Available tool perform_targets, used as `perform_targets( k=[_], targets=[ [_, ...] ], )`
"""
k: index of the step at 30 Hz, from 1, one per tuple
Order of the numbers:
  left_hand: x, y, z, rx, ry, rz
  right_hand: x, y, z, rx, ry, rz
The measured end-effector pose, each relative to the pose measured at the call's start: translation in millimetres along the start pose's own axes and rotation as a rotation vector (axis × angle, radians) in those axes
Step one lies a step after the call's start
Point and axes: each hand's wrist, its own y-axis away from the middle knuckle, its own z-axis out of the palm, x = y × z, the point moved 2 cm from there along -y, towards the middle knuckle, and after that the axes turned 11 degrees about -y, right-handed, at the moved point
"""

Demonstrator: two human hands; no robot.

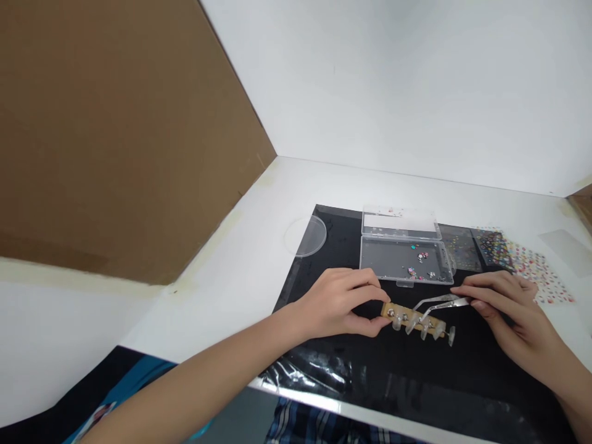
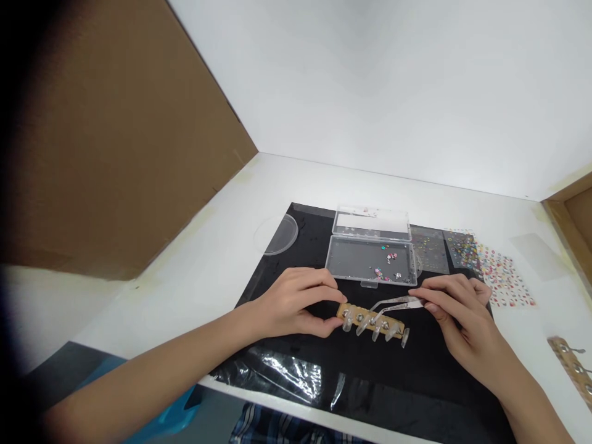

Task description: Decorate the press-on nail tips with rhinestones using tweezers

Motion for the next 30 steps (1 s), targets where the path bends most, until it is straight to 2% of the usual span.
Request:
perform_targets(
  k=[11,18,24,30],
  targets=[
    [-0.9,1.0,-0.1,-0.025,0.002,-0.004,-4.6,0.2,1.6,-0.014,0.006,-0.024],
    [-0.3,0.5,0.3,-0.012,0.017,-0.003,-4.9,-0.1,2.0,-0.015,-0.006,0.003],
    [-0.8,0.8,-0.4,-0.047,0.000,-0.008,-5.1,-0.5,2.7,-0.022,-0.014,0.019],
    [0.1,-0.8,-0.9,-0.020,-0.001,-0.004,-4.9,0.4,3.1,-0.035,-0.014,0.033]
  ],
)
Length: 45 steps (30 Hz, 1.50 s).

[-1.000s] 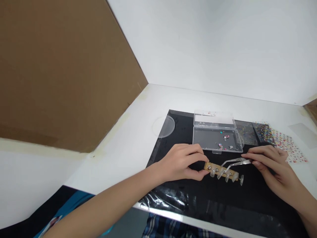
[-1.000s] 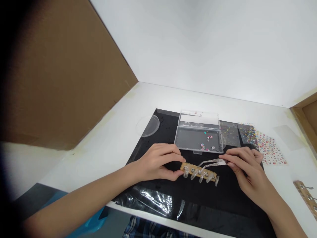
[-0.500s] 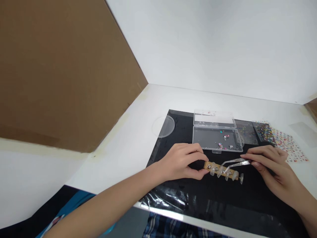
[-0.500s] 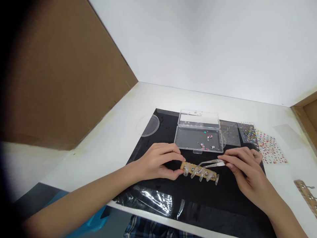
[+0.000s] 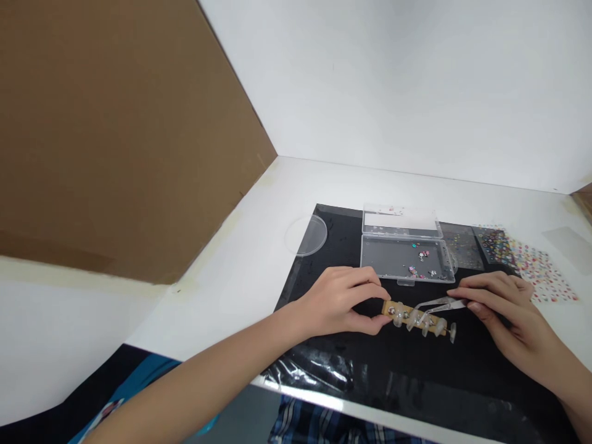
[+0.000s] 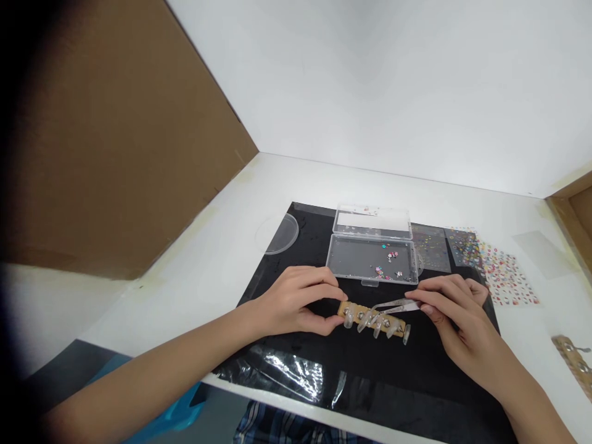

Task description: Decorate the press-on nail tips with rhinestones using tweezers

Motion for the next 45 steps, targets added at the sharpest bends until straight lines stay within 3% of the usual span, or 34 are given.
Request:
perform_targets(
  k=[23,34,45],
  targets=[
    [-0.7,0.4,-0.7,-0.018,-0.004,0.004,-0.5,1.5,-5.1,0.041,0.046,-0.025],
    [-0.2,-0.7,-1.7,-0.006,0.001,0.003,-11.1,-6.1,-10.3,0.164,0.144,-0.171],
    [-0.5,-0.1,-1.3,-0.022,-0.010,-0.015,-14.6,10.5,-8.9,0.234,0.215,-0.187]
  ],
)
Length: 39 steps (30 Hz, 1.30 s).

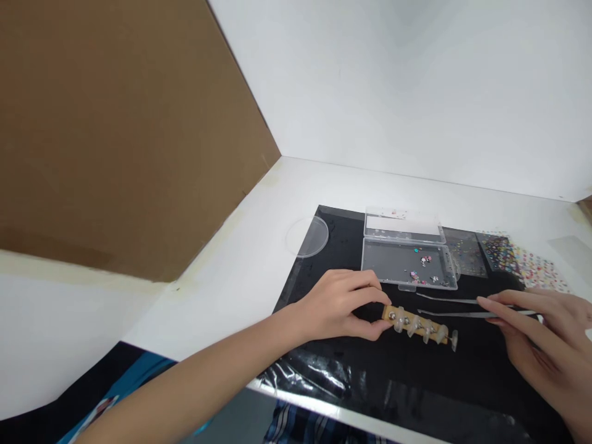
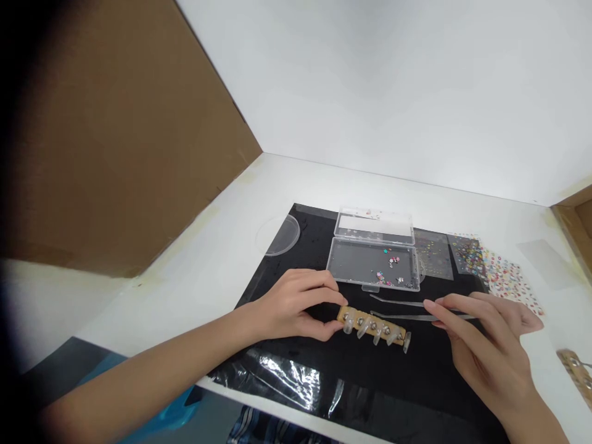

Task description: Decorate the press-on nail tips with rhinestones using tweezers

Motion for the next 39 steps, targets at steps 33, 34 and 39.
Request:
perform_targets(
  k=[33,34,39],
  targets=[
    [-0.8,1.8,1.9,-0.035,0.073,-0.078,-2.7,2.7,-12.8,0.017,0.148,-0.118],
    [-0.8,1.8,2.1,-0.037,0.074,-0.079,-4.0,1.9,-12.0,0.019,0.154,-0.124],
    [0.0,1.6,2.7,-0.038,0.068,-0.070,-16.4,-4.0,5.3,0.080,0.165,-0.160]
  ],
)
